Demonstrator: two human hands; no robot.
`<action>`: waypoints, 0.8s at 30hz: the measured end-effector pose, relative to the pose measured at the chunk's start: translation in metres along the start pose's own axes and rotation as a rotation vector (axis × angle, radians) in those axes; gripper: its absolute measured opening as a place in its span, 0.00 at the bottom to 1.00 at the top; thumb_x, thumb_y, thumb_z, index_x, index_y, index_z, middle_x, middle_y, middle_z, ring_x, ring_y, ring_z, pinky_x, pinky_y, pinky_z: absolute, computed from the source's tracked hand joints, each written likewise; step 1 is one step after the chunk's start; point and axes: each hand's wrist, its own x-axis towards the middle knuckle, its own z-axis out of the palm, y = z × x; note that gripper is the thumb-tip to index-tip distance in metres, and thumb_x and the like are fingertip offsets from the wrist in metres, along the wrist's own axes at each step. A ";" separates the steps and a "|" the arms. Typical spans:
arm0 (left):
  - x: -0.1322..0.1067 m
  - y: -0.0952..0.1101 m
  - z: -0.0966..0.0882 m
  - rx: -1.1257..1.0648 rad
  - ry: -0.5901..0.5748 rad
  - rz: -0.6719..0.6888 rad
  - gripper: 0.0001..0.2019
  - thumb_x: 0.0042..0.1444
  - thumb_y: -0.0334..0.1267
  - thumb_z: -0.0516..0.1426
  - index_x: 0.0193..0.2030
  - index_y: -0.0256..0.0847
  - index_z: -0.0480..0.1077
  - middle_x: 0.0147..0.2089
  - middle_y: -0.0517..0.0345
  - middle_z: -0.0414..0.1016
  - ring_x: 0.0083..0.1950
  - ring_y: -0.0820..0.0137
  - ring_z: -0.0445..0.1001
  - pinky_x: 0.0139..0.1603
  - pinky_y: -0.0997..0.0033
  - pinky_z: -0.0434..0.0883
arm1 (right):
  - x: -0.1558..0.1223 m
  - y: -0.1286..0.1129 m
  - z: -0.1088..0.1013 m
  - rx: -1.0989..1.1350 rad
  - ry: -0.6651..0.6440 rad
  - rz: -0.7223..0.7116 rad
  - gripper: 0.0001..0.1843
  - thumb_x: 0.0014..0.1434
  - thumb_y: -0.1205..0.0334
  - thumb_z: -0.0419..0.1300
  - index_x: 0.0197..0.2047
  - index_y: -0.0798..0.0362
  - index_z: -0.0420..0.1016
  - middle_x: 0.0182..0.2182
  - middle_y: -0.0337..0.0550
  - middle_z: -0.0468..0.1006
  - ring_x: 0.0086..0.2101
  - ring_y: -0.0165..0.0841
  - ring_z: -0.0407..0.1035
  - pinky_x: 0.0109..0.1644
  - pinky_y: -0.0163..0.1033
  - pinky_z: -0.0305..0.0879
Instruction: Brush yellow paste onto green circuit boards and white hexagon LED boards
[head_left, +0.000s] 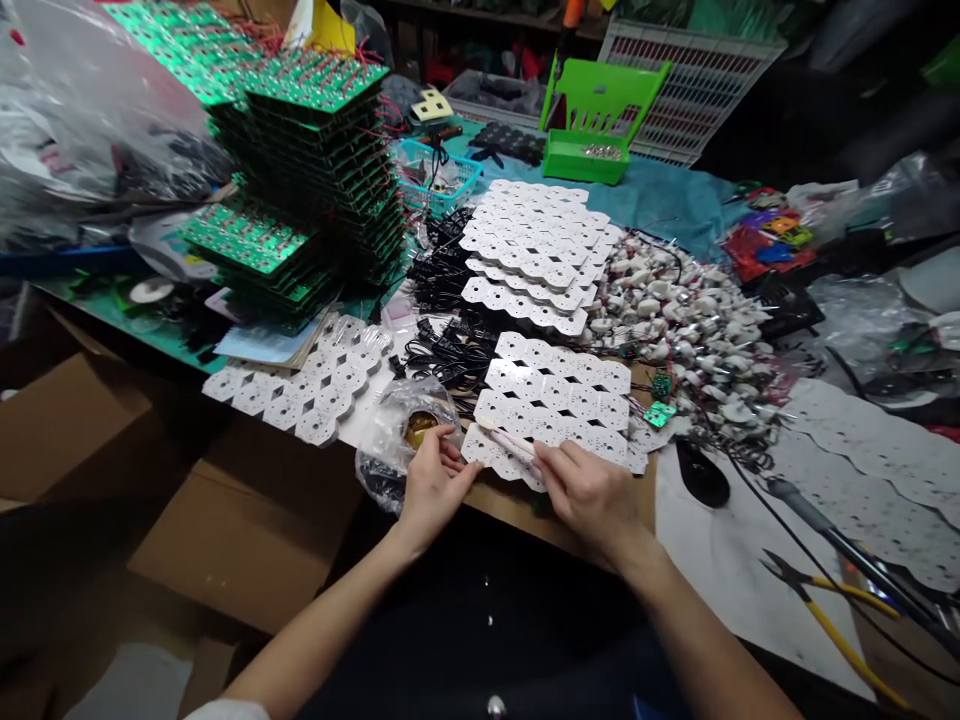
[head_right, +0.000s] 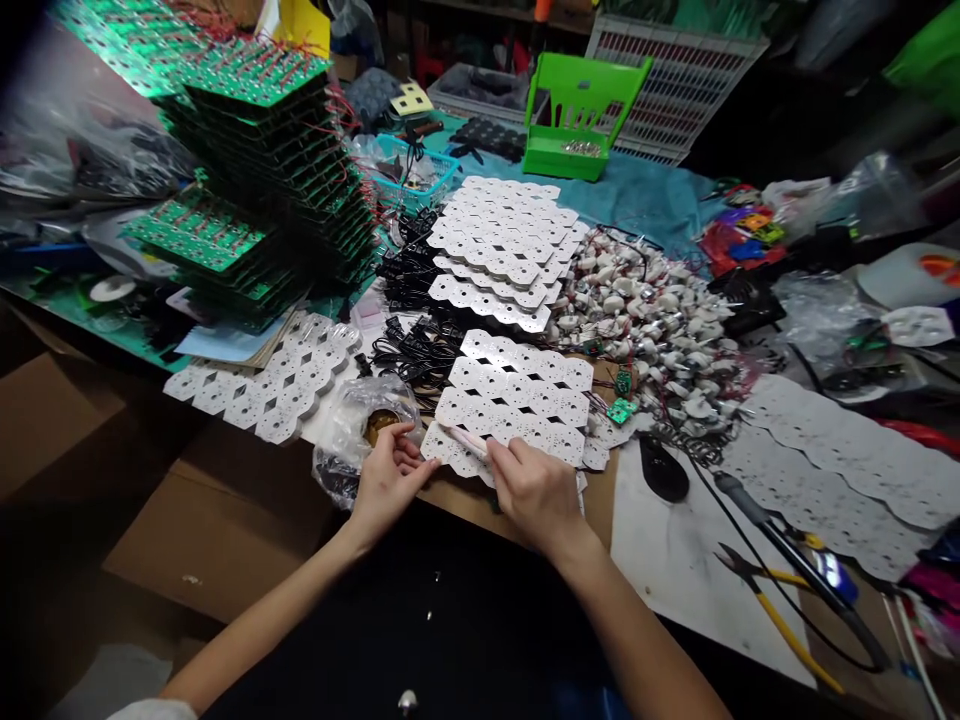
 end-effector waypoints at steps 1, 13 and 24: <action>0.000 -0.001 0.000 -0.003 -0.001 -0.001 0.27 0.51 0.44 0.65 0.55 0.41 0.61 0.36 0.62 0.68 0.30 0.73 0.70 0.32 0.72 0.72 | -0.001 0.003 -0.002 0.013 0.020 0.017 0.14 0.69 0.61 0.53 0.40 0.54 0.80 0.24 0.39 0.74 0.24 0.27 0.67 0.27 0.35 0.52; 0.000 0.006 -0.002 0.056 0.003 0.003 0.22 0.54 0.43 0.62 0.53 0.41 0.63 0.35 0.62 0.68 0.32 0.72 0.69 0.34 0.72 0.70 | -0.032 0.013 -0.016 -0.041 -0.024 0.007 0.13 0.69 0.62 0.54 0.42 0.53 0.81 0.23 0.38 0.72 0.22 0.25 0.64 0.27 0.35 0.51; 0.002 0.009 0.000 0.071 -0.019 0.010 0.23 0.53 0.46 0.63 0.54 0.41 0.68 0.30 0.63 0.69 0.30 0.69 0.70 0.34 0.70 0.69 | -0.063 0.026 -0.045 0.055 -0.055 0.062 0.12 0.68 0.62 0.56 0.41 0.54 0.80 0.24 0.38 0.72 0.24 0.25 0.65 0.29 0.33 0.53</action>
